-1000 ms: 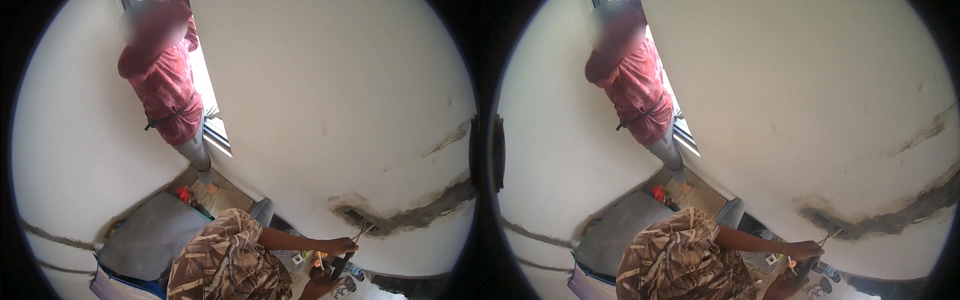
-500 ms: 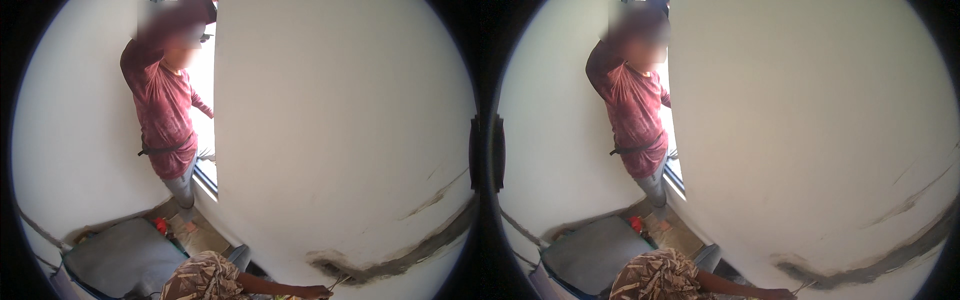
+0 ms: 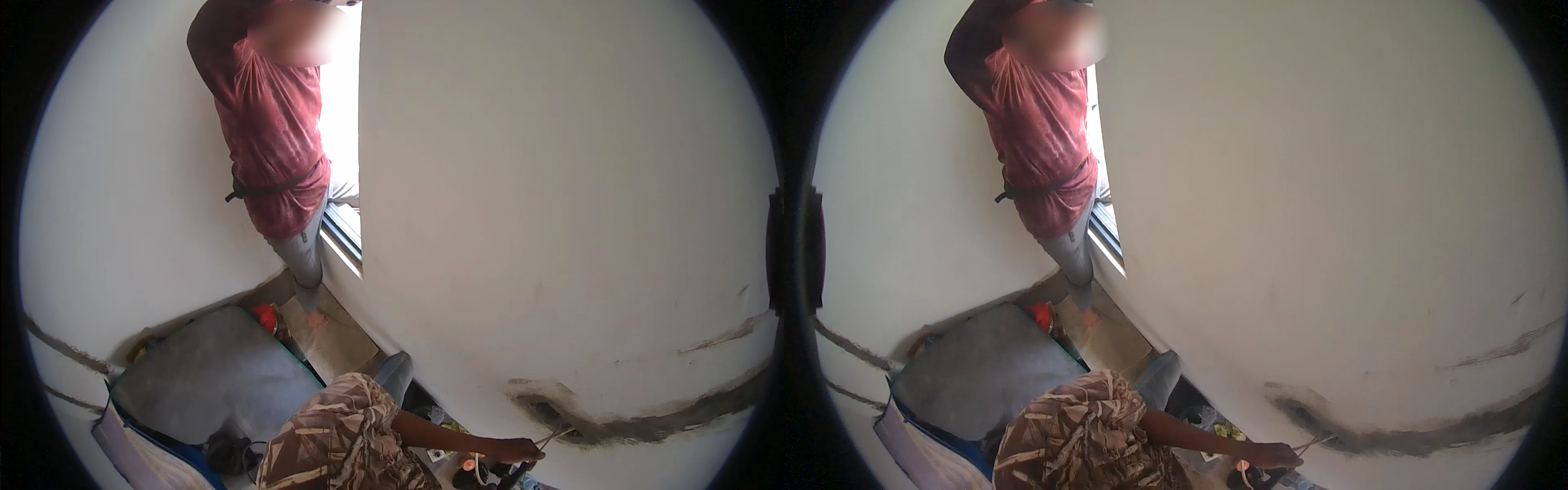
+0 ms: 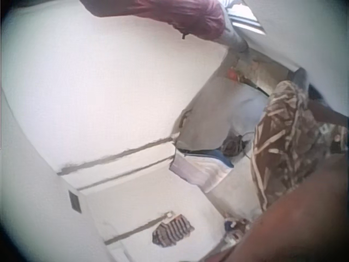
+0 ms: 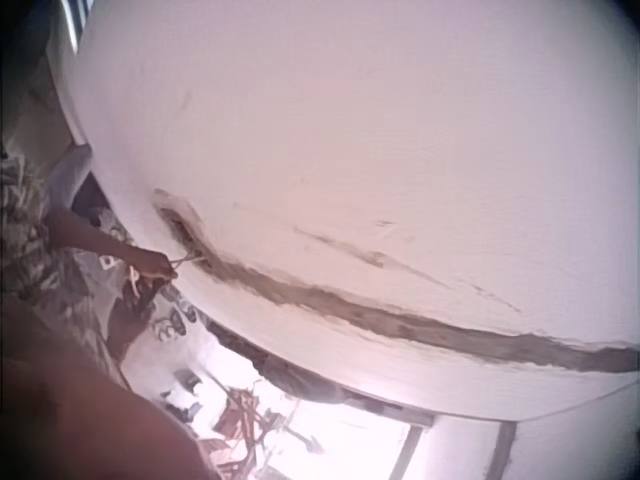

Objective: The person is wiring a wall socket using a screwdriver and wire cutters.

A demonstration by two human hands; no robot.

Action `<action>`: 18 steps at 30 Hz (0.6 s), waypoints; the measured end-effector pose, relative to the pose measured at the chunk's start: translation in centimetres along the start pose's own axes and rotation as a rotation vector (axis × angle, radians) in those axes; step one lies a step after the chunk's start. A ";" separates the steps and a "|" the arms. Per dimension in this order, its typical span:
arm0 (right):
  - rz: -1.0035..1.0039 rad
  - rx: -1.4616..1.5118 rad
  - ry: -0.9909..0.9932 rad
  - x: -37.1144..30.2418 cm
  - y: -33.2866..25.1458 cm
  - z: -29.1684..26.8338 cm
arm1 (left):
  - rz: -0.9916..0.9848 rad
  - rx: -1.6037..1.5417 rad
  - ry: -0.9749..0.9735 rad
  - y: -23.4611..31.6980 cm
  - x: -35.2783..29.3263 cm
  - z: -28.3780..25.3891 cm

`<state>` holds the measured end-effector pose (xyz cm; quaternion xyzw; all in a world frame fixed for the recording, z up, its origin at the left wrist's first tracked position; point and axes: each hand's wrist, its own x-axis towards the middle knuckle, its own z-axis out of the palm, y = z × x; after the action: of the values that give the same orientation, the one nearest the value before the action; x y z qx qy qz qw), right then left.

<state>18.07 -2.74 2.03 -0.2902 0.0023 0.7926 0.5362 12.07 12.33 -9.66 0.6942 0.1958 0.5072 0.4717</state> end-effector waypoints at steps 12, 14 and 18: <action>-0.038 0.241 -0.038 -4.6 0.4 -1.3 | -0.405 -0.145 -0.117 9.9 1.4 -2.2; -0.065 0.336 -0.065 -5.0 1.0 -0.8 | -0.378 -0.168 -0.078 10.2 1.1 -2.2; 0.051 0.772 -0.181 -6.2 2.6 2.2 | -0.209 -0.043 -0.034 7.9 -0.4 -2.0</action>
<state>16.48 -8.38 5.91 0.0037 0.2599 0.7691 0.5839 8.52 9.17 -3.00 0.6681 0.2480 0.4475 0.5402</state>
